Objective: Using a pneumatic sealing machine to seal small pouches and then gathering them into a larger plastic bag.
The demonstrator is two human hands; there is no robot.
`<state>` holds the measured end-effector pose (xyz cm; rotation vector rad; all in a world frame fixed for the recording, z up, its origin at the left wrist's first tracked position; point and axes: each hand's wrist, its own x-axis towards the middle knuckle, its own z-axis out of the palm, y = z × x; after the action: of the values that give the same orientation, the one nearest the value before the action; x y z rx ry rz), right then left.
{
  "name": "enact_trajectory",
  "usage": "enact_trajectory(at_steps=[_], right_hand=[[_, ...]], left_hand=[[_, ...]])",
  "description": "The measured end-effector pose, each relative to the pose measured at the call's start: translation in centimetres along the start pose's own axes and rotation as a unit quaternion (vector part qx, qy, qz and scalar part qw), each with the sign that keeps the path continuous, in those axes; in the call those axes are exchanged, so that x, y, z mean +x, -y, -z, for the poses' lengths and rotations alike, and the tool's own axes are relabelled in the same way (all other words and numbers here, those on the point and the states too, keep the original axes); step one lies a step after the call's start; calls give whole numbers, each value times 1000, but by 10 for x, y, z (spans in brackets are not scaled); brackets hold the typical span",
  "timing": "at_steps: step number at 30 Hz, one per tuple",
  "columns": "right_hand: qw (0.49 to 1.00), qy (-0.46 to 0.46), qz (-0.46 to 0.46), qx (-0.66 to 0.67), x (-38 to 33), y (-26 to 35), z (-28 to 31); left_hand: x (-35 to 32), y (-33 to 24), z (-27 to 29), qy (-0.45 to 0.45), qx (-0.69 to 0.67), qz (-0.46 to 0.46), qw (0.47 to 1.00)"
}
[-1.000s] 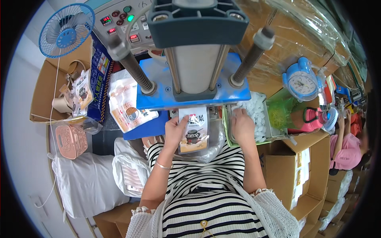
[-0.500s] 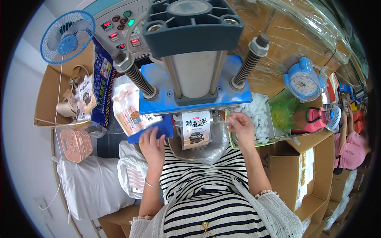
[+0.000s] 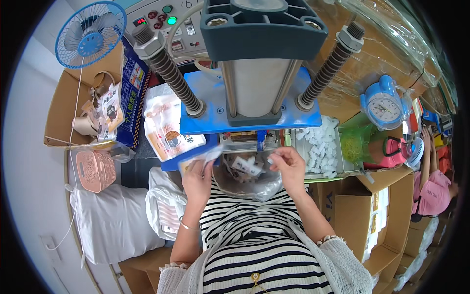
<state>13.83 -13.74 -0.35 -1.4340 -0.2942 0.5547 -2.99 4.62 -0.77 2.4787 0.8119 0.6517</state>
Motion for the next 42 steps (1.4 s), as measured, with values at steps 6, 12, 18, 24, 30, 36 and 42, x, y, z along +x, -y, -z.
enact_trajectory(at_steps=[6, 12, 18, 24, 30, 36, 42], right_hand=[[965, 36, 197, -170, 18, 35, -32], [993, 6, 71, -95, 27, -7, -36], [985, 42, 88, -144, 30, -10, -20], [995, 32, 40, -91, 28, -23, -27], [946, -34, 163, -278, 26, -12, -18], [760, -71, 244, -599, 49, -1, 40], [760, -97, 233, -599, 48, -22, 45]], left_hand=[[0, -57, 1, 95, -209, 87, 969], [-17, -51, -56, 138, -450, 244, 848], [-22, -37, -60, 184, -421, 262, 849], [-20, -41, -69, 185, -441, 235, 846], [1, -36, -60, 148, -520, 253, 803], [31, -7, -84, 139, -430, 254, 855], [53, -9, -11, -162, 222, -16, 961]])
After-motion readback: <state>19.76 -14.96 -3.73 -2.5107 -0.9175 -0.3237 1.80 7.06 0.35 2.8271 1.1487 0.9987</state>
